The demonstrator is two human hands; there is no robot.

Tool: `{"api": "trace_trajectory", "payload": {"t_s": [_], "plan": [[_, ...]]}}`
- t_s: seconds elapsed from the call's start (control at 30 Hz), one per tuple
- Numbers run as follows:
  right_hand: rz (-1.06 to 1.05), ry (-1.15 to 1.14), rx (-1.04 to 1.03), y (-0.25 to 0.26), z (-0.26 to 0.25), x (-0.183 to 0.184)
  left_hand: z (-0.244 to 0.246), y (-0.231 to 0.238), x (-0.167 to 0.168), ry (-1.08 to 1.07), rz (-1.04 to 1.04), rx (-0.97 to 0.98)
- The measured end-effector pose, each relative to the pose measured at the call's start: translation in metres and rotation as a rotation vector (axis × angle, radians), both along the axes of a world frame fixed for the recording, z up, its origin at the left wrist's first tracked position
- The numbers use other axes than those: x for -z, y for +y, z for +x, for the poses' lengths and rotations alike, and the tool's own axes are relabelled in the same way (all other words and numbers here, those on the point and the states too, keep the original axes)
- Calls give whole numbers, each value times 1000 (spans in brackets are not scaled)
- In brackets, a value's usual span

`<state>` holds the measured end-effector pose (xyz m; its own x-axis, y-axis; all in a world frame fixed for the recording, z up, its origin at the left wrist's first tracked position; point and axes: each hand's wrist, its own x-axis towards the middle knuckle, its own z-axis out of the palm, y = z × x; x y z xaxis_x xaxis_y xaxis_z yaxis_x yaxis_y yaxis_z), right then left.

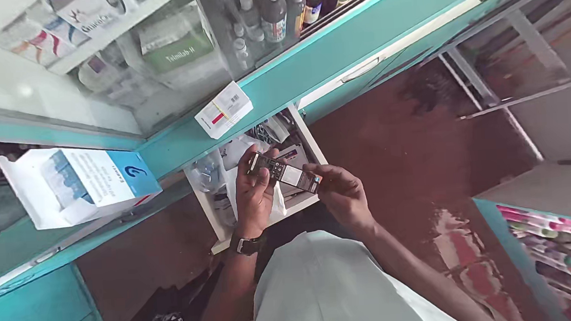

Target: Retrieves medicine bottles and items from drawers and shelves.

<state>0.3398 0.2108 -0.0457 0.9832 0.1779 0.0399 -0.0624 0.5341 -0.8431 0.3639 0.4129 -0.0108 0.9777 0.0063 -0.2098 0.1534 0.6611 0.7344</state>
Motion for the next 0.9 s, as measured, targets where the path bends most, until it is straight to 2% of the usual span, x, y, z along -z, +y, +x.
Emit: {"api": "trace_trajectory", "payload": {"t_s": [0.07,0.13,0.23,0.47,0.9], "plan": [[69,72,-72,-1,-1,-5,0,10,-4,-21,29,-19],[11,95,-90,1,-3,-8,-1,17,-5,-25,63,-8],[-36,114,-46,14,-6,-9,2,19,-7,-23,78,20],[-38,108,1,44,-24,-9,12,5,-5,53,-70,40],[-26,139,13,52,-33,-3,13,4,-6,51,-3,106]]}}
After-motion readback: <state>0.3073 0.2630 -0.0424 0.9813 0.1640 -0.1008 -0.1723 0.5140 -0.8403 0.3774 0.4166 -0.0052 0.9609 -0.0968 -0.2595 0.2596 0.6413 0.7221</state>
